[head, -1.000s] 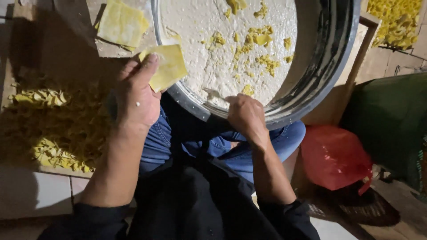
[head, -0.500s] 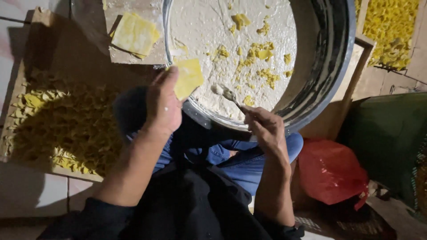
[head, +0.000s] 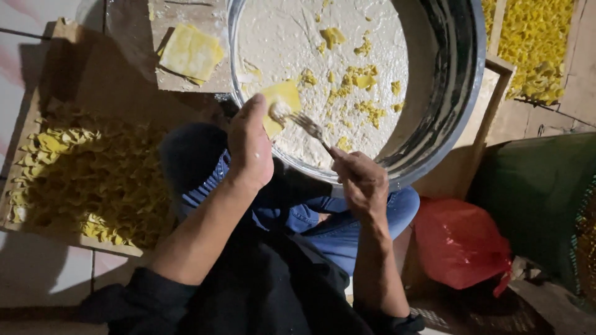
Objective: Manually folding dumplings by scooping filling onto wrappers and pinching them shut at a high speed.
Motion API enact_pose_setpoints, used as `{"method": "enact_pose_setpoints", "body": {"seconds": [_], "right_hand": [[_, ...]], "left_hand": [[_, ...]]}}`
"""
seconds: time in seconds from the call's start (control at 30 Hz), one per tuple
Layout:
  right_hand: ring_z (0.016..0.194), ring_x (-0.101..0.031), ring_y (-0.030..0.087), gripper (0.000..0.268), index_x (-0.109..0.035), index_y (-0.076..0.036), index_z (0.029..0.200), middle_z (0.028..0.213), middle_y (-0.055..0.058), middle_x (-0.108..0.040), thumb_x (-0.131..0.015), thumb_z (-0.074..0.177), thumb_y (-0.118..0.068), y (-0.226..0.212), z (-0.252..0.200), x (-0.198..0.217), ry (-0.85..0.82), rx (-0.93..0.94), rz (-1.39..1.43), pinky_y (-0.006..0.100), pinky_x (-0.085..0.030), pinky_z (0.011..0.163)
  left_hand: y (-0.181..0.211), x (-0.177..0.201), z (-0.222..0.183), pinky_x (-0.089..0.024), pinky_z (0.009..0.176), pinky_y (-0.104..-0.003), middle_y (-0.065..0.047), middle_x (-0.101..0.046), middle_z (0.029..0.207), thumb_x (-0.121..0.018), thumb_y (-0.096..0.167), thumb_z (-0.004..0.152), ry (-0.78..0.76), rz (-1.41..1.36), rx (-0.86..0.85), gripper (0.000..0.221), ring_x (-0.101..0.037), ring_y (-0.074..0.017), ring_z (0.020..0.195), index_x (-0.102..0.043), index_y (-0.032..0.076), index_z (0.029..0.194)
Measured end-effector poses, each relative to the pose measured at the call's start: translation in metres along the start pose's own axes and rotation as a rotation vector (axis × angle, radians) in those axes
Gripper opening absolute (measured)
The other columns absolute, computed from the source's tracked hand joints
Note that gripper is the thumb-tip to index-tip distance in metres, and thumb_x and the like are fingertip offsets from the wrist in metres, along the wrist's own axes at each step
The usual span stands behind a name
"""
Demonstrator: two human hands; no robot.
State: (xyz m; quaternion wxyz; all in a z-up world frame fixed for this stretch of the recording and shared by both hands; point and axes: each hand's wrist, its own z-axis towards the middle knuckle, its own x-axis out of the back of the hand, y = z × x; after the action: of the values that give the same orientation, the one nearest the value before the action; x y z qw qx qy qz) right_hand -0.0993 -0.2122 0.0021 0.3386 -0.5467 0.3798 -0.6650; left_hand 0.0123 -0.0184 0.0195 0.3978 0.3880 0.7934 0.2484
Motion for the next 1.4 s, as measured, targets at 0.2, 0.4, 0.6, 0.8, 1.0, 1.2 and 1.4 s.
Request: {"method": "enact_pose_setpoints", "body": {"seconds": [0.2, 0.4, 0.6, 0.8, 1.0, 1.2, 1.4], "right_hand": [[0.062, -0.065, 0.026, 0.017, -0.082, -0.012, 0.110, 0.071, 0.012, -0.069, -0.075, 0.095, -0.009, -0.018, 0.019, 0.011, -0.032, -0.073, -0.159, 0.038, -0.049, 0.059], [0.067, -0.067, 0.028, 0.018, -0.083, -0.017, 0.107, 0.074, 0.013, -0.071, -0.075, 0.092, -0.014, -0.039, 0.017, 0.018, -0.098, -0.246, -0.223, 0.042, -0.051, 0.063], [0.066, -0.065, 0.025, 0.021, -0.082, -0.013, 0.113, 0.073, 0.015, -0.068, -0.068, 0.097, -0.010, -0.048, 0.004, 0.021, -0.047, -0.201, -0.216, 0.039, -0.049, 0.060], [0.076, -0.070, 0.043, 0.017, -0.083, -0.017, 0.107, 0.078, 0.018, -0.071, -0.074, 0.092, -0.016, -0.044, 0.011, 0.010, -0.120, -0.185, -0.298, 0.050, -0.053, 0.066], [0.076, -0.069, 0.044, 0.017, -0.082, -0.021, 0.105, 0.081, 0.014, -0.073, -0.070, 0.092, -0.018, -0.005, 0.008, 0.011, -0.182, -0.122, -0.603, 0.056, -0.056, 0.068], [0.076, -0.070, 0.043, 0.023, -0.082, -0.023, 0.102, 0.085, 0.012, -0.072, -0.059, 0.097, -0.022, 0.015, 0.018, -0.034, -0.267, -0.149, -0.637, 0.054, -0.058, 0.066], [0.082, -0.073, 0.040, 0.021, -0.082, -0.030, 0.099, 0.087, 0.008, -0.074, -0.061, 0.093, -0.032, 0.046, 0.021, -0.046, -0.422, -0.254, -0.689, 0.052, -0.058, 0.072]], "left_hand": [[0.003, 0.006, -0.011, -0.057, 0.081, -0.031, -0.004, -0.063, 0.082, -0.069, 0.023, 0.093, -0.100, 0.162, 0.031, 0.019, -0.061, -0.0126, 0.082, -0.075, 0.007, 0.087], [-0.041, 0.030, 0.019, -0.057, 0.093, -0.043, -0.020, -0.072, 0.101, -0.064, 0.020, 0.097, -0.069, -0.027, 0.074, 0.025, -0.069, -0.0233, 0.095, -0.074, -0.003, 0.105], [-0.019, 0.014, 0.007, -0.054, 0.098, -0.047, -0.023, -0.069, 0.102, -0.063, 0.021, 0.098, -0.041, 0.027, -0.055, 0.027, -0.066, -0.0261, 0.100, -0.071, -0.004, 0.106], [-0.015, 0.014, -0.005, -0.055, 0.100, -0.049, -0.027, -0.070, 0.109, -0.061, 0.022, 0.100, -0.049, -0.104, 0.011, 0.032, -0.068, -0.0291, 0.101, -0.069, -0.007, 0.110], [0.010, 0.026, 0.010, -0.062, 0.091, -0.046, -0.012, -0.071, 0.104, -0.067, 0.033, 0.096, -0.071, -0.131, -0.115, 0.034, -0.072, -0.0251, 0.097, -0.070, 0.005, 0.115], [-0.009, 0.048, 0.030, -0.056, 0.101, -0.059, -0.018, -0.065, 0.125, -0.066, 0.031, 0.099, -0.094, -0.122, -0.073, 0.037, -0.068, -0.0330, 0.113, -0.054, 0.009, 0.127], [-0.016, 0.062, 0.040, -0.056, 0.101, -0.054, -0.016, -0.064, 0.128, -0.065, 0.038, 0.098, -0.086, -0.043, -0.035, 0.042, -0.066, -0.0307, 0.118, -0.056, 0.016, 0.132]]}}
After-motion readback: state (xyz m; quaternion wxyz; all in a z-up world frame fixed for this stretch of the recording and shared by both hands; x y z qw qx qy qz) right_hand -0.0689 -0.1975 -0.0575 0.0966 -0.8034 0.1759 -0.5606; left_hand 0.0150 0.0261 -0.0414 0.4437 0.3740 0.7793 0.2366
